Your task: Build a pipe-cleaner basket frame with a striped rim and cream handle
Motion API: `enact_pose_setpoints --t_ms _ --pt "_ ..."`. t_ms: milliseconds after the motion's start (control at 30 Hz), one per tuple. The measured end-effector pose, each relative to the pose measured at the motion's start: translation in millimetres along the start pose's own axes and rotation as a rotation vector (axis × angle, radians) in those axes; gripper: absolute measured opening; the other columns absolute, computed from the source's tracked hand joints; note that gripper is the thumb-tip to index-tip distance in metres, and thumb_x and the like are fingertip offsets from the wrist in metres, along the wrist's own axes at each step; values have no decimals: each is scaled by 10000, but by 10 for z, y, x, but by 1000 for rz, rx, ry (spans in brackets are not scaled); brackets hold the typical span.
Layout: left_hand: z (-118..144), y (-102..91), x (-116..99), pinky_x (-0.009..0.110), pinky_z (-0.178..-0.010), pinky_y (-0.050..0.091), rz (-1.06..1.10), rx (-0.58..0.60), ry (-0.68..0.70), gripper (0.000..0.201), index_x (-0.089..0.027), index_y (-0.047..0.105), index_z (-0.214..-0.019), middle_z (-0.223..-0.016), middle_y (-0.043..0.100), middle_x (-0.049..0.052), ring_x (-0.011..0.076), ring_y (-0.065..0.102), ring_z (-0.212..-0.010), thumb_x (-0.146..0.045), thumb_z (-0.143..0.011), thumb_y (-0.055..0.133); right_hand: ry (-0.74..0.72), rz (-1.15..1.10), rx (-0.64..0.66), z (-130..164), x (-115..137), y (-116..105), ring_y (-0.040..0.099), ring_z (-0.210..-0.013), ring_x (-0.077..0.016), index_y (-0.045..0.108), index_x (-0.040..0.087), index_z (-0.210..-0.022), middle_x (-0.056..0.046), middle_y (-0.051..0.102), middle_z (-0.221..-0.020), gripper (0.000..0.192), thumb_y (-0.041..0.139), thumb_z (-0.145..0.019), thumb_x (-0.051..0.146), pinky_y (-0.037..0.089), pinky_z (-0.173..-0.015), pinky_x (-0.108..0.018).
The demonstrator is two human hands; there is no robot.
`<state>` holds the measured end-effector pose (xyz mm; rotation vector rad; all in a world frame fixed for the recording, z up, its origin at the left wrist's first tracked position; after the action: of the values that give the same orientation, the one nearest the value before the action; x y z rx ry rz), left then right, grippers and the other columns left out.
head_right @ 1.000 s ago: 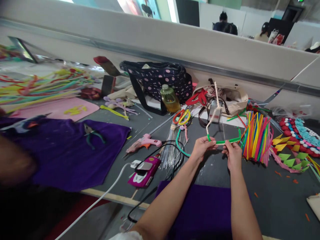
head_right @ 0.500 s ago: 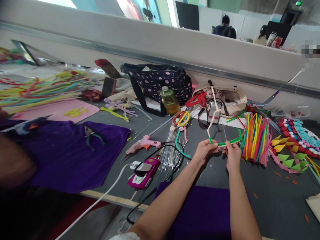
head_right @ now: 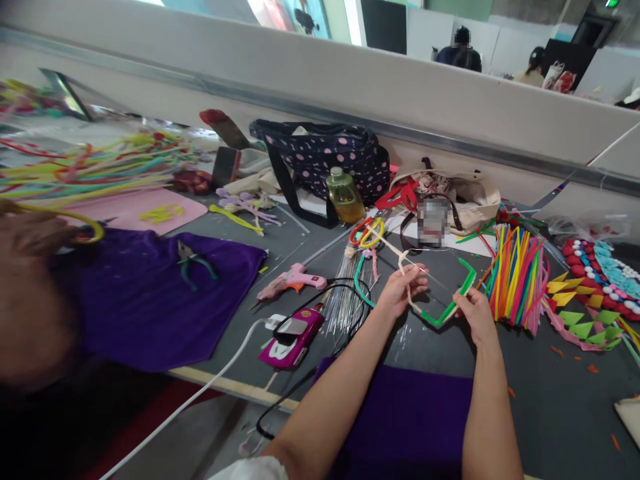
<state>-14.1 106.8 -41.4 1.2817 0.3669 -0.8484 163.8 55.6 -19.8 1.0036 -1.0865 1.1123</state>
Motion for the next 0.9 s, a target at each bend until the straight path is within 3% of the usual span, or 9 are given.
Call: enact_pose_setpoints --t_ms 300,633,800,900 --pt "49 42 -20 264 -629 548 -116 -27 64 342 -90 649 -700 -707 694 76 134 641 -574 -321 -539 842 -39 -161 -271 -52 -52 -145 480 -408 -75 563 179 -643 63 550 -518 298 782 -582 372 408 -408 -190" --pt "46 35 101 243 -607 550 -64 -76 42 324 -94 661 -800 -791 710 96 162 680 -675 -252 -572 829 -9 -196 -234 -51 -101 18 490 -452 -71 614 166 -735 33 583 -588 354 806 -551 399 399 -359 -168" --pt "43 -56 55 234 -615 553 -31 -141 12 283 -93 651 -808 -827 710 100 144 679 -663 -254 -629 800 -47 -205 -273 -55 -58 -93 476 -436 -67 617 167 -715 37 578 -563 319 813 -555 362 355 -340 -155" --pt "42 -74 47 238 -653 560 0 -156 4 234 -102 647 -811 -823 712 90 148 687 -693 -227 -662 778 -65 -332 -235 -43 33 -166 561 -532 -94 650 172 -785 -6 651 -676 343 805 -583 403 421 -394 -169"
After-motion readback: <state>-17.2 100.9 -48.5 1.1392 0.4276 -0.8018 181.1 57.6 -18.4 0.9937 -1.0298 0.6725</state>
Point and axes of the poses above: each hand's wrist, its own z-axis away from the middle knuckle, its own y-axis out of the palm, x = y × z, the point moved 7 cm from there along -z, towards the middle knuckle
